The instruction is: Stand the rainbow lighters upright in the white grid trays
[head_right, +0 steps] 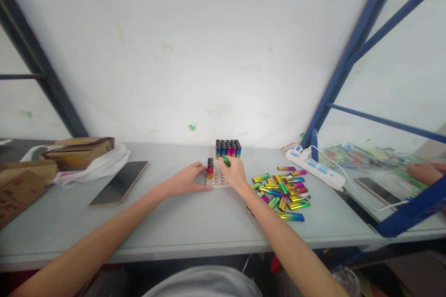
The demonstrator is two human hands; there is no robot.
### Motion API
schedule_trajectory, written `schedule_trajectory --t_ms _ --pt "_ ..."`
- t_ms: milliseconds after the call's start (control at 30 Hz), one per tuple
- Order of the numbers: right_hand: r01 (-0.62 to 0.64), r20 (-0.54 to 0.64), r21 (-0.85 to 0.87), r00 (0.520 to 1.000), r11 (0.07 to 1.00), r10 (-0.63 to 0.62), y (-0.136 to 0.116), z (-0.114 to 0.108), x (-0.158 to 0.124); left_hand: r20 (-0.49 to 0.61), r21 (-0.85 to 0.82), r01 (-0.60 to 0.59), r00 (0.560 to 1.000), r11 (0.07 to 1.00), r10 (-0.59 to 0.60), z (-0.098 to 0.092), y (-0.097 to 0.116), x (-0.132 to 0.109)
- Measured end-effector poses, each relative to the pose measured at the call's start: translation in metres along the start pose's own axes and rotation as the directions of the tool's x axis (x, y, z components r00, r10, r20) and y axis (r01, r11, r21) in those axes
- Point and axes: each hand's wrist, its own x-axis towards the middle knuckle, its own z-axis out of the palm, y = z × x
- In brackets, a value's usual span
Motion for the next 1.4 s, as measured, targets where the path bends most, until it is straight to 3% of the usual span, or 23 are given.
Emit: schedule_trajectory --t_ms 433,600,833,1000,1100,1267,1400 --pt "-0.011 -0.022 -0.023 1.000 1.000 0.011 0.007 0.001 0.002 0.032 0.018 0.012 0.999 1.000 -0.012 -0.003 0.003 0.000" --pt "0.133 0.129 -0.092 0.984 0.987 -0.120 0.005 -0.011 0.004 0.032 0.026 0.019 0.999 0.999 -0.020 -0.002 0.001 0.001" --pt "0.383 0.307 -0.159 0.895 0.910 -0.323 0.000 -0.023 0.002 0.024 0.009 0.022 0.999 1.000 -0.023 -0.001 0.001 0.001" --pt "0.279 0.430 -0.094 0.877 0.956 -0.214 -0.003 -0.023 -0.001 0.017 0.012 0.007 1.000 1.000 -0.008 -0.001 0.001 0.001" --pt "0.243 0.516 -0.067 0.838 0.968 -0.175 -0.004 -0.021 -0.003 0.012 0.011 0.005 1.000 1.000 -0.005 0.000 0.001 0.001" --pt "0.365 0.586 -0.189 0.787 0.912 -0.193 -0.005 -0.017 -0.008 0.007 -0.004 -0.006 1.000 1.000 0.006 0.001 0.001 0.001" --pt "0.456 0.549 -0.341 0.807 0.822 -0.220 -0.009 -0.010 -0.015 0.005 -0.012 -0.015 1.000 1.000 0.015 0.002 0.000 0.001"
